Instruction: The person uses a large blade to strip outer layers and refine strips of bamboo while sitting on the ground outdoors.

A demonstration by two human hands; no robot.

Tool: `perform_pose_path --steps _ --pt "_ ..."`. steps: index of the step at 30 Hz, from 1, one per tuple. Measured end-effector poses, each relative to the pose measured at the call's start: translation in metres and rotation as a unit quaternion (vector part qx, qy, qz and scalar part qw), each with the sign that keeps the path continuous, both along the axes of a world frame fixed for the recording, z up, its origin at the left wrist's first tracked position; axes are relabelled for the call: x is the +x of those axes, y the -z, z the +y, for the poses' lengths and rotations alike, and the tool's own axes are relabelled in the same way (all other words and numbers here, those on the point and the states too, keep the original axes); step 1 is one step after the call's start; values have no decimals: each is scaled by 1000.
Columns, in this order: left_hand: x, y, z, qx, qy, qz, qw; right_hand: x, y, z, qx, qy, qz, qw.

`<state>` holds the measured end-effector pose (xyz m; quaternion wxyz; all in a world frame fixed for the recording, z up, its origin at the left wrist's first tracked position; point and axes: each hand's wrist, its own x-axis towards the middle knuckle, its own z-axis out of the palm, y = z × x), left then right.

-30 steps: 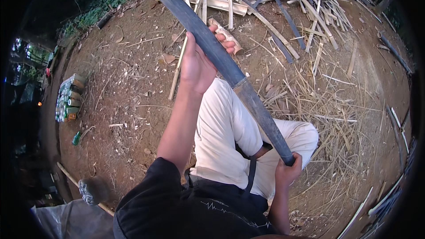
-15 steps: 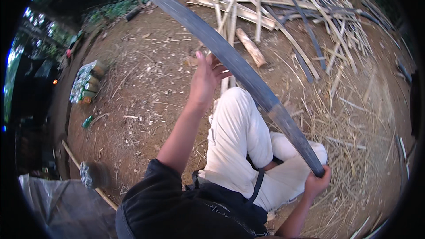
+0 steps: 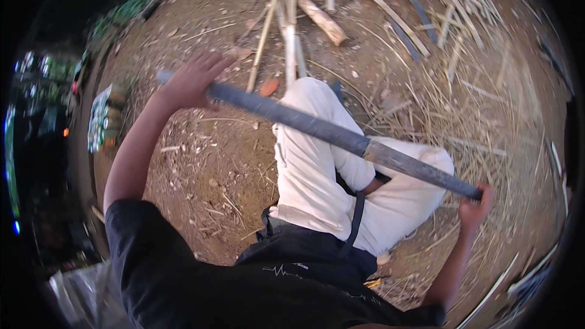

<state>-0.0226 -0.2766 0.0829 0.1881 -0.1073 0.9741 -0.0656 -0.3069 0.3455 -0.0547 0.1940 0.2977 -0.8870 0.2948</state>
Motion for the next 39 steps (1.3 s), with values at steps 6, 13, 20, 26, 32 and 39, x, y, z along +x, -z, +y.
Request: perform_pose_path --steps 6,13,20,26,32,39 --pt "7 50 37 163 -190 -221 943 -66 -15 23 121 76 74 987" --pt "-24 91 252 406 -292 -237 833 -14 114 126 113 406 -160 893" --pt "-92 127 282 548 -335 -239 728 218 253 65 52 385 -394 833" --pt "-126 126 286 610 -386 -265 640 263 247 47 98 404 -346 841" --pt "-142 95 300 623 -354 -273 642 259 273 83 112 412 -485 763" --pt "-171 100 324 704 -235 -257 618 258 279 90 93 388 -430 810"
